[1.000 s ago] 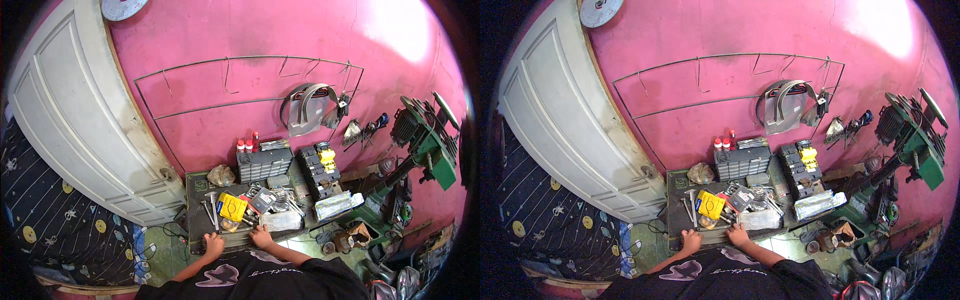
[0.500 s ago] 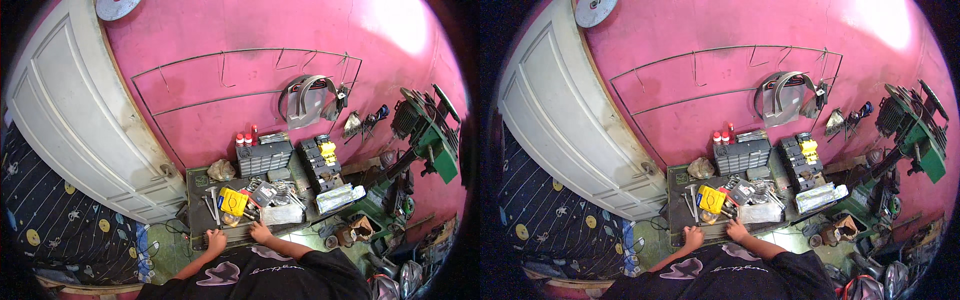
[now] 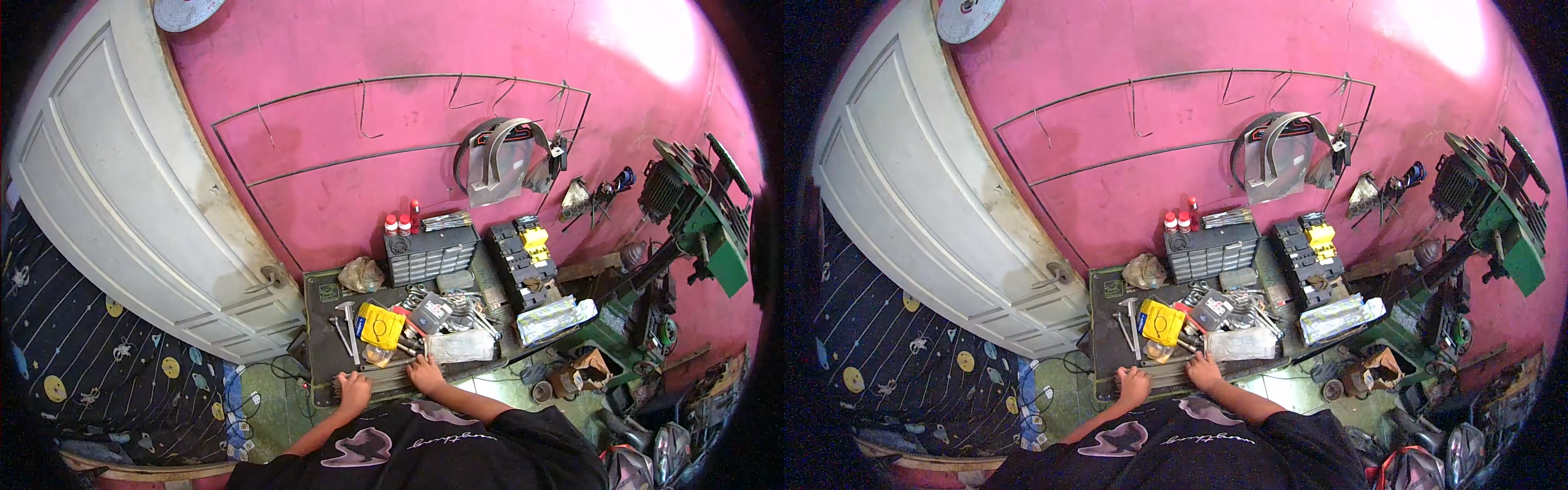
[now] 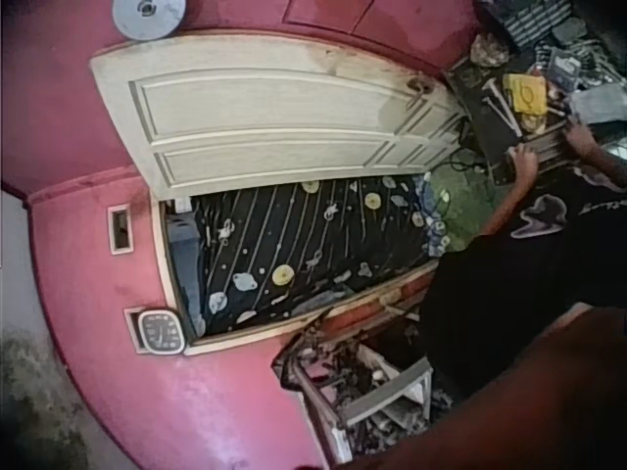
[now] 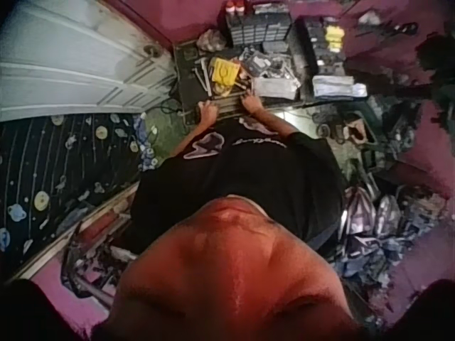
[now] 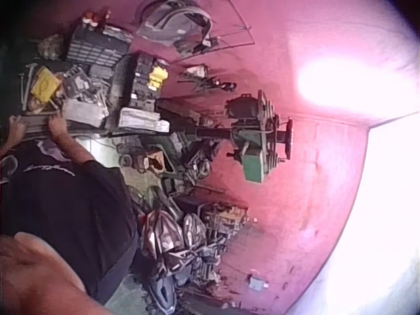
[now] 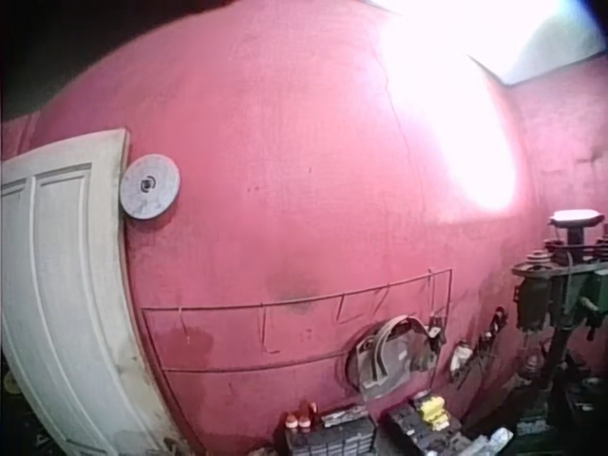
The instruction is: The person repeatedly picks up, aligns, and stacks metal rods on a cluttered workbench. They handle the rods one by one, adjusting their positions and grouping them into a neat pile.
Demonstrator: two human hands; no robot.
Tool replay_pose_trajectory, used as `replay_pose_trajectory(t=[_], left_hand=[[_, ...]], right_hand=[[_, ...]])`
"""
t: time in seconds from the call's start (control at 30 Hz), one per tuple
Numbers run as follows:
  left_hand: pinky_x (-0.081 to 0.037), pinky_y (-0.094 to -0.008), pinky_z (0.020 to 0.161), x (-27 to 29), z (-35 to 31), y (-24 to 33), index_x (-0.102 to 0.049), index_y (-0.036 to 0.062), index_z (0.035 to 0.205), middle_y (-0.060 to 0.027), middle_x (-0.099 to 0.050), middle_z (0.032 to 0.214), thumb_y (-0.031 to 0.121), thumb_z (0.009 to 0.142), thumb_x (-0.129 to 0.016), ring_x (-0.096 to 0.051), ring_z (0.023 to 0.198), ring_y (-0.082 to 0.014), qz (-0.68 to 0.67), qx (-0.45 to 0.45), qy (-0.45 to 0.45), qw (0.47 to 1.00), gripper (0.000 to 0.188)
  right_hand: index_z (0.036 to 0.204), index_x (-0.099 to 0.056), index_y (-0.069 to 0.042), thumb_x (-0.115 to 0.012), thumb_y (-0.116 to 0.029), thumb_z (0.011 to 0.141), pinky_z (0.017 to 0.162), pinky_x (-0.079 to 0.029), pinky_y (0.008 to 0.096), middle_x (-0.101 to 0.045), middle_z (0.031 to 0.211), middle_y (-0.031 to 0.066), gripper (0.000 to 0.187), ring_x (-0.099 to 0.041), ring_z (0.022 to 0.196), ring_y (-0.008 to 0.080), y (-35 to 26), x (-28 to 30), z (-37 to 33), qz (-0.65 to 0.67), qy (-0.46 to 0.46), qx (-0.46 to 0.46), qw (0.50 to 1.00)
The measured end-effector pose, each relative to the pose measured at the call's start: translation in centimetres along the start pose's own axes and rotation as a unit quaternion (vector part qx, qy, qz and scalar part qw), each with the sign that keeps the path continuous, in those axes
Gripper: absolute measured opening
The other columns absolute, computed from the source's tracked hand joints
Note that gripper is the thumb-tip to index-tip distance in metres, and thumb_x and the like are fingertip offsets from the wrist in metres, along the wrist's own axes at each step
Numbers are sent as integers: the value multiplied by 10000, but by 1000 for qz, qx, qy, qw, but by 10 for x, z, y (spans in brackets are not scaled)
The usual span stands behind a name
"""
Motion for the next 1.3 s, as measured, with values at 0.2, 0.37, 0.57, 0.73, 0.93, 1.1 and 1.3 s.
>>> replay_pose_trajectory(t=[0.2, 0.37, 0.57, 0.73, 0.93, 1.1, 1.3], left_hand=[[-339, -526, 820, -8, 1, -3, -672, 118, 679, -18, -610, 762, 139, 729, -621, -554, 898, -230, 11, -4, -20, 1000, 75], [-342, -521, 824, 3, 3, 2, -664, 110, 683, -24, -603, 748, 144, 732, -618, -553, 896, -232, -13, -15, 6, 1000, 76], [-329, -510, 815, 3, 0, -1, -674, 120, 726, -25, -622, 766, 149, 724, -638, -552, 893, -230, -16, -5, 18, 1000, 47], [-320, -502, 821, 5, 2, -16, -697, 128, 762, -13, -653, 778, 148, 712, -649, -563, 894, -216, -43, 40, 20, 998, 72], [-310, -488, 847, 51, 10, -39, -718, 141, 733, -2, -673, 727, 92, 672, -645, -575, 906, -197, -63, 99, 70, 991, 107], [-307, -464, 855, 72, 8, -77, -768, 181, 807, 16, -693, 761, 110, 695, -673, -579, 909, -182, -93, 129, 94, 983, 163], [-394, -394, 825, 78, 6, -119, -792, 167, 860, -19, -682, 802, 158, 730, -752, -608, 900, -201, -216, 206, 140, 944, 136]], right_hand=[[979, -709, -98, -538, -214, 876, 1049, -348, 604, -650, 1041, 67, 230, -496, 1147, 284, 0, -3, 3, 21, -46, 7, 999], [989, -722, -88, -534, -210, 877, 1066, -333, 602, -651, 1057, 70, 251, -492, 1172, 283, -8, -3, 3, 1, -58, 31, 998], [984, -692, -92, -517, -197, 885, 1057, -329, 610, -630, 1067, 66, 227, -483, 1173, 266, -10, 1, 2, -27, 19, 60, 998], [993, -671, -105, -529, -218, 890, 1067, -312, 618, -643, 957, 29, 208, -512, 1095, 243, -6, 26, 15, -6, 17, 62, 998], [862, -727, -169, -620, -311, 853, 1055, -240, 694, -699, 908, 2, 178, -560, 1074, 222, 12, 83, 32, 15, -9, 6, 1000], [1000, -760, -274, -747, -370, 784, 923, -316, 599, -719, 912, 7, 237, -624, 1000, 250, 51, 108, 41, 160, -14, -61, 985], [1057, -741, -102, -787, -232, 818, 917, -452, 394, -738, 931, 64, 277, -678, 935, 235, 27, 187, 78, 645, 37, 21, 763]])
Point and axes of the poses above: each hand's wrist, its own z-axis towards the middle knuckle, its own x-axis out of the back of the hand, y = z × x, the point moved 10 cm from there along z, towards the middle knuckle
